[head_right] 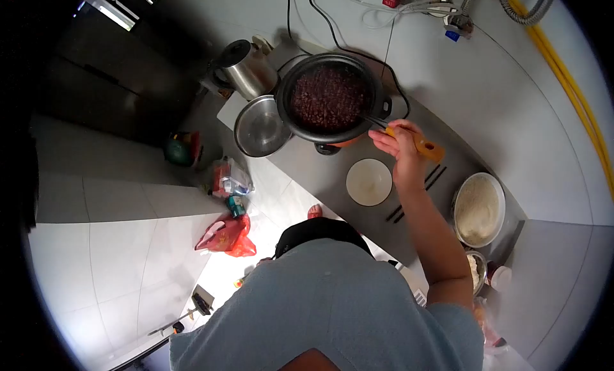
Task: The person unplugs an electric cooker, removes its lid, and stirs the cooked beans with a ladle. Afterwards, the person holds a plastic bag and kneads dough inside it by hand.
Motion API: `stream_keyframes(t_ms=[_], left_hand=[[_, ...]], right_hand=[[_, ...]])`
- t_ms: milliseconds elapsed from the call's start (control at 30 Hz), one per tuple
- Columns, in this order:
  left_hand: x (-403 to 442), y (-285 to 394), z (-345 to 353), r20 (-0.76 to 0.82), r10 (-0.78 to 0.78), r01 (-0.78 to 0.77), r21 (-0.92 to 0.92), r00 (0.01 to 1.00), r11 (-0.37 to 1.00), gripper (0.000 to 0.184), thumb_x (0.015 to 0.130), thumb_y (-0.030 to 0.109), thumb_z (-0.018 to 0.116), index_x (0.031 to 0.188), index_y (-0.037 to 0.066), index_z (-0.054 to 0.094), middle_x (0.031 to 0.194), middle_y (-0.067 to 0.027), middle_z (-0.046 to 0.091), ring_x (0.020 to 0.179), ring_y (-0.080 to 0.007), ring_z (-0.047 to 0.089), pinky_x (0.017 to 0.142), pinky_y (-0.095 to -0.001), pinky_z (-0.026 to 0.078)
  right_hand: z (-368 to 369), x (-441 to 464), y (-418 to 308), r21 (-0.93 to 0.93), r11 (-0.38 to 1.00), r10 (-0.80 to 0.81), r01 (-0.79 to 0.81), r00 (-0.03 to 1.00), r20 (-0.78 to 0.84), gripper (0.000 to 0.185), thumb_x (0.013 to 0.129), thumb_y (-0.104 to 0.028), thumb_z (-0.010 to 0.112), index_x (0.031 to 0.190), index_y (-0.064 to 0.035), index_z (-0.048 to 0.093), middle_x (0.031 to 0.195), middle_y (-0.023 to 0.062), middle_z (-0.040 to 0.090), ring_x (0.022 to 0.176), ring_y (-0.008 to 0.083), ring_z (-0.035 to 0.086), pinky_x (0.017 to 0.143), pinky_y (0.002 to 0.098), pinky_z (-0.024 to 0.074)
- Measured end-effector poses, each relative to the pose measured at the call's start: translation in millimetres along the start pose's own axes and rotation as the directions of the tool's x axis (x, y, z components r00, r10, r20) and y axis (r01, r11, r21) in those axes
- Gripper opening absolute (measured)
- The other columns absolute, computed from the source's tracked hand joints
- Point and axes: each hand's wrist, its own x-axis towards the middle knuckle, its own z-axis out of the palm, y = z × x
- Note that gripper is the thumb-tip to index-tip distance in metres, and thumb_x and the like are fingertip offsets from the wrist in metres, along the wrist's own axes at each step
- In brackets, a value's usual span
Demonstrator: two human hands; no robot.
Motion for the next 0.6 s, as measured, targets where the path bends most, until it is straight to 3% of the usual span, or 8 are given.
stream_keyframes(t_ms=[200,600], left_hand=[[-1.9,20.2,-14.7,0.081,-0.092,0.087,0.064,0.992,0.994,0.016,0.080,0.024,0.057,0.088,0.016,0.068,0.086,-0.0118,0.068,0.083,-0.0293,0.066,0.070,-0.0408,0.051],[-1.8,18.0,-15.9,0.065,-0.105,0.102,0.047,0.992,0.994,0.017,0.078,0.025,0.058,0.087,0.015,0.068,0.085,-0.0124,0.067,0.083,-0.0301,0.065,0.070,-0.0406,0.050]], right_hand=[[-3.1,-1.5,-6.1,-0.025,0.999,-0.027,0.028,0.999,0.031,0.021,0.090,-0.018,0.049,0.101,-0.0001,0.049,0.095,0.0151,0.058,0.089,0.0333,0.066,0.080,0.0390,0.0525],[-4.7,-1.4,-17.9,-0.119,0.983,-0.128,0.143,0.984,0.128,0.022,0.092,-0.016,0.048,0.102,0.0028,0.051,0.096,0.0193,0.061,0.089,0.0325,0.066,0.080,0.0379,0.0539]])
